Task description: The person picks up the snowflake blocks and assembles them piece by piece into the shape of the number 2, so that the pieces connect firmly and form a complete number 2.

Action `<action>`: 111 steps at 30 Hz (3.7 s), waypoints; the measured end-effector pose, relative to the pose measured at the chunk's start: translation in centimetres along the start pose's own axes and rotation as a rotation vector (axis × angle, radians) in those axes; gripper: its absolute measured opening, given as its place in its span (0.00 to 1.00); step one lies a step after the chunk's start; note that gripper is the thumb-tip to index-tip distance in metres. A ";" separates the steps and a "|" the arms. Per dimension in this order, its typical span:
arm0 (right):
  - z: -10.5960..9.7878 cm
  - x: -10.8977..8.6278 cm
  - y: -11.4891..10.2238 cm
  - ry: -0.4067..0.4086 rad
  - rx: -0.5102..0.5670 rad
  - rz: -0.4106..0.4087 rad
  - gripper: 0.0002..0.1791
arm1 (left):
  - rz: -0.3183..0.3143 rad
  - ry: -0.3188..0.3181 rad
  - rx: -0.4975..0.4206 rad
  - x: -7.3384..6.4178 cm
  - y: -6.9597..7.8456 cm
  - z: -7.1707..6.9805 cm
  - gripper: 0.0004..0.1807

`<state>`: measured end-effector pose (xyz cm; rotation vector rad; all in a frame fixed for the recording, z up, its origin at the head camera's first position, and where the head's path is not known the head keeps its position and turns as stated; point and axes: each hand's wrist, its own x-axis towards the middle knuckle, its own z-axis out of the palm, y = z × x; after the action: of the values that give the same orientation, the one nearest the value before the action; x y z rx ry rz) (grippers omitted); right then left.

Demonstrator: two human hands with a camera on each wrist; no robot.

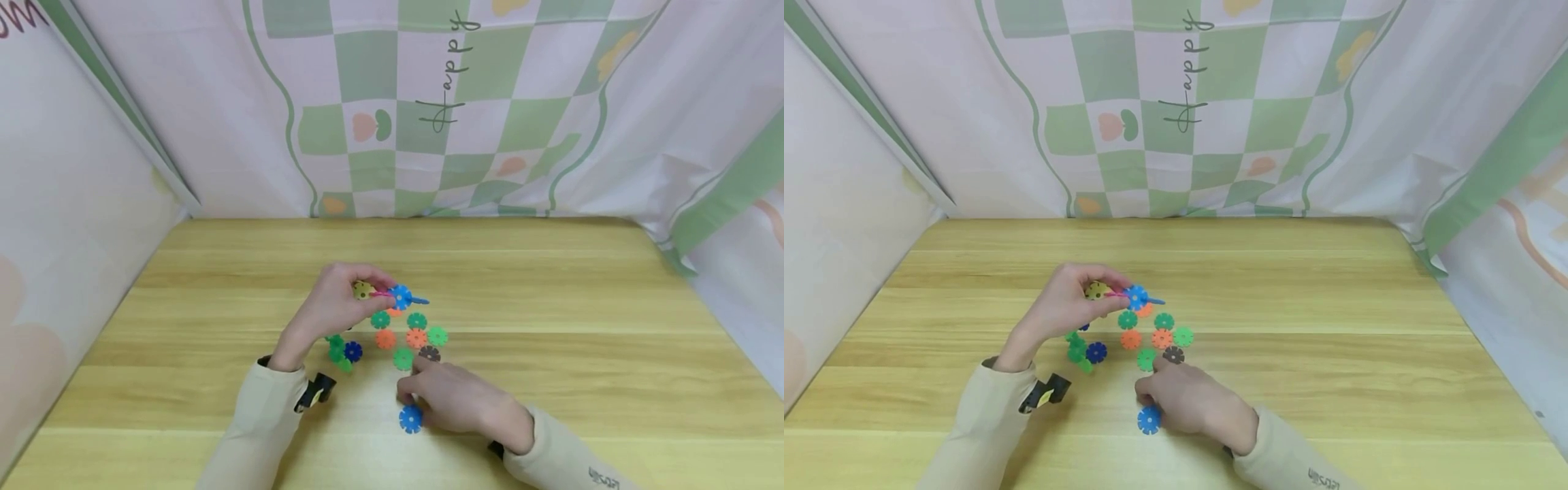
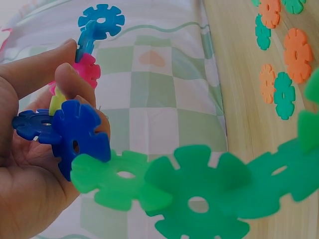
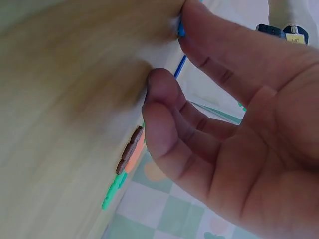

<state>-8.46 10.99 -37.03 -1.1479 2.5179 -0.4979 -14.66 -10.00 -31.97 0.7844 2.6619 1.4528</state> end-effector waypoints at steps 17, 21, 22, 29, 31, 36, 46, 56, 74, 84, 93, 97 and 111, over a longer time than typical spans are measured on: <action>0.1 0.4 -0.3 -0.025 0.070 -0.023 0.18 | 0.025 -0.004 0.007 0.1 -0.1 0.2 0.08; -0.1 0.6 0.2 0.013 0.143 -0.051 0.15 | 0.031 -0.010 0.002 0.1 -0.4 0.3 0.07; -0.3 0.6 0.4 0.031 0.169 -0.050 0.13 | 0.027 -0.011 0.001 0.1 -0.4 0.3 0.08; -3.6 0.0 2.7 0.425 0.296 0.021 0.04 | -0.021 0.016 -0.023 -0.1 -0.1 0.1 0.08; -4.5 -0.3 3.1 0.540 0.316 0.068 0.03 | -0.023 0.024 -0.028 -0.1 0.1 -0.1 0.08; -5.4 -0.6 3.3 0.652 0.412 0.119 0.04 | 0.000 0.034 -0.034 0.0 0.3 -0.2 0.08; -5.7 -0.8 3.3 0.594 0.568 0.181 0.06 | 0.031 0.031 -0.024 0.2 -0.1 -0.1 0.08; -5.8 -0.7 3.2 0.528 0.716 0.209 0.10 | 0.040 0.018 -0.055 0.1 -0.4 0.1 0.07; -5.3 -0.4 3.0 0.576 0.782 0.243 0.10 | 0.056 0.027 -0.044 0.3 0.0 1.1 0.06; -5.2 -0.1 3.4 0.539 0.912 0.221 0.12 | 0.039 0.022 -0.054 0.3 -0.3 1.6 0.14; -4.9 0.0 3.3 0.483 0.939 0.177 0.14 | -0.029 0.009 -0.025 0.1 0.2 1.4 0.13; -5.1 -0.2 3.4 0.461 0.907 0.204 0.19 | -0.063 -0.007 -0.030 0.0 0.3 0.9 0.13; -3.9 1.2 7.1 0.270 0.281 0.233 0.14 | -0.068 -0.026 -0.006 0.0 0.2 -0.3 0.13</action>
<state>-15.51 15.12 -36.89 -0.7149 2.6475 -0.9600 -14.61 -10.11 -31.65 0.7003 2.6364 1.4245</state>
